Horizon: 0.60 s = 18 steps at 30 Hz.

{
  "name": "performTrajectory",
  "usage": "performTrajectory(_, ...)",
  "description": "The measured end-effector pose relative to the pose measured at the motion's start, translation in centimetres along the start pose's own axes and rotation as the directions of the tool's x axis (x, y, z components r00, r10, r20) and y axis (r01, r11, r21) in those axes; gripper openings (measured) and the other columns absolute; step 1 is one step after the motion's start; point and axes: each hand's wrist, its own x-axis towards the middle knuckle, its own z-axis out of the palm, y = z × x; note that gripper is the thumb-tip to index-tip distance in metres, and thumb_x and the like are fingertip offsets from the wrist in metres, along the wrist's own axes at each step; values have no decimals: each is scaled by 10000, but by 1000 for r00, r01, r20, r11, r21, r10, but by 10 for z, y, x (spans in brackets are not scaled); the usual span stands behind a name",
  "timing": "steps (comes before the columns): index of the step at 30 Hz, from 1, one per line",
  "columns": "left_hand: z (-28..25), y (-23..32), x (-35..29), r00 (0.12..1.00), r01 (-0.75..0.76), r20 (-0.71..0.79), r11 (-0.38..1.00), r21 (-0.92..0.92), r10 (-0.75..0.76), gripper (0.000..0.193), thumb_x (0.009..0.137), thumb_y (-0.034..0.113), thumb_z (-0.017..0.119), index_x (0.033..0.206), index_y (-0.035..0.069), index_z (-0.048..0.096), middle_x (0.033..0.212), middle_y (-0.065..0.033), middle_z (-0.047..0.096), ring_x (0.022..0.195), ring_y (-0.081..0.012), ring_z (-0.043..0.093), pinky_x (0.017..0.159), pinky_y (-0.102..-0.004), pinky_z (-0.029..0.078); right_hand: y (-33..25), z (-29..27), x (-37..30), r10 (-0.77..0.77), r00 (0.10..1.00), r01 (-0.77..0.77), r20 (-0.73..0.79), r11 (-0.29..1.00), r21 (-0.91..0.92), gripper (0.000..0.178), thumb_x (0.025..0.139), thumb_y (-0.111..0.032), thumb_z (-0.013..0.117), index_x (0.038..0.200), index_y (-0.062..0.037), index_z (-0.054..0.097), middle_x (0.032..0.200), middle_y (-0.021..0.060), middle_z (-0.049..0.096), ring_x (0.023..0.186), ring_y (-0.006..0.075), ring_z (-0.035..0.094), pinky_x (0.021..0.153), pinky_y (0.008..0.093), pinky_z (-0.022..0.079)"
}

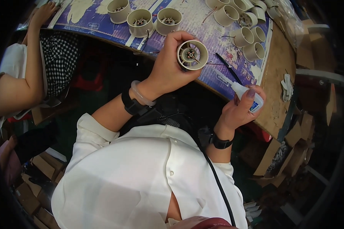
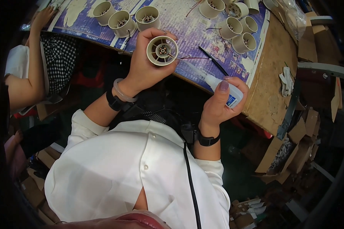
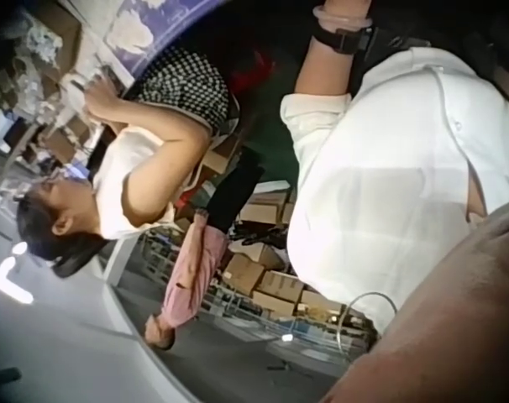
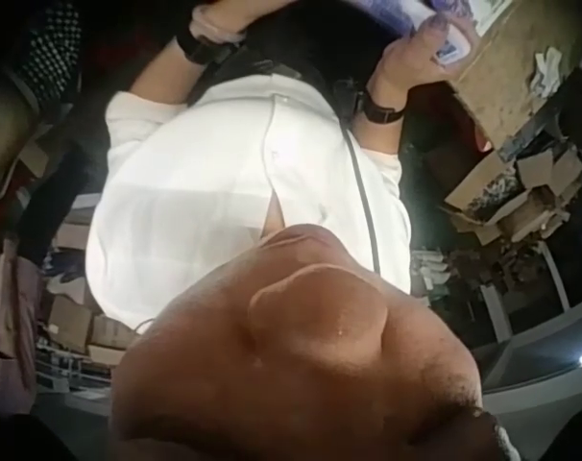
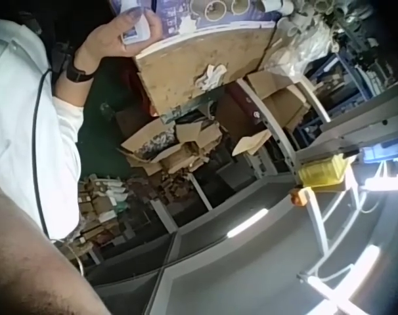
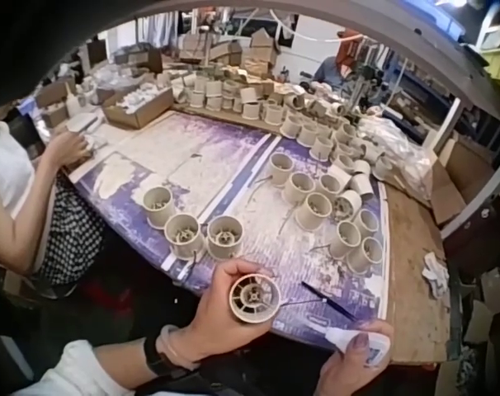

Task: The person uses tweezers to position a component inside a plastic housing, applies glue from a bottle to the assembly, and presses the parts together by hand. They repeat these steps on a second housing before setting the glue bottle down.

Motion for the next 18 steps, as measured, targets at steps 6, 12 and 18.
performTrajectory(6,1,-4,-1,1000,6,-20,1000,-25,-6,631,696,50,786,1189,30,392,1091,-105,561,1004,-183,611,859,-301,504,6,3,-1,78,995,-76,-55,997,33,289,899,-312,658,992,-56,564,806,30,571,599,80,509,485,185,338)
performTrajectory(12,1,-5,-2,998,45,-40,999,-25,-46,636,691,58,787,1190,28,393,1093,-110,562,995,-190,616,854,-301,505,8,7,-4,165,983,-161,-84,986,52,311,906,-335,648,1006,-55,553,789,30,563,601,82,520,487,188,353)
performTrajectory(18,2,-8,-3,998,44,-52,998,-37,-46,637,684,57,786,1186,26,395,1091,-113,558,992,-203,617,856,-310,503,1,11,-7,147,987,-144,-66,989,40,214,895,-215,637,946,-29,547,844,20,521,709,83,451,663,220,360)
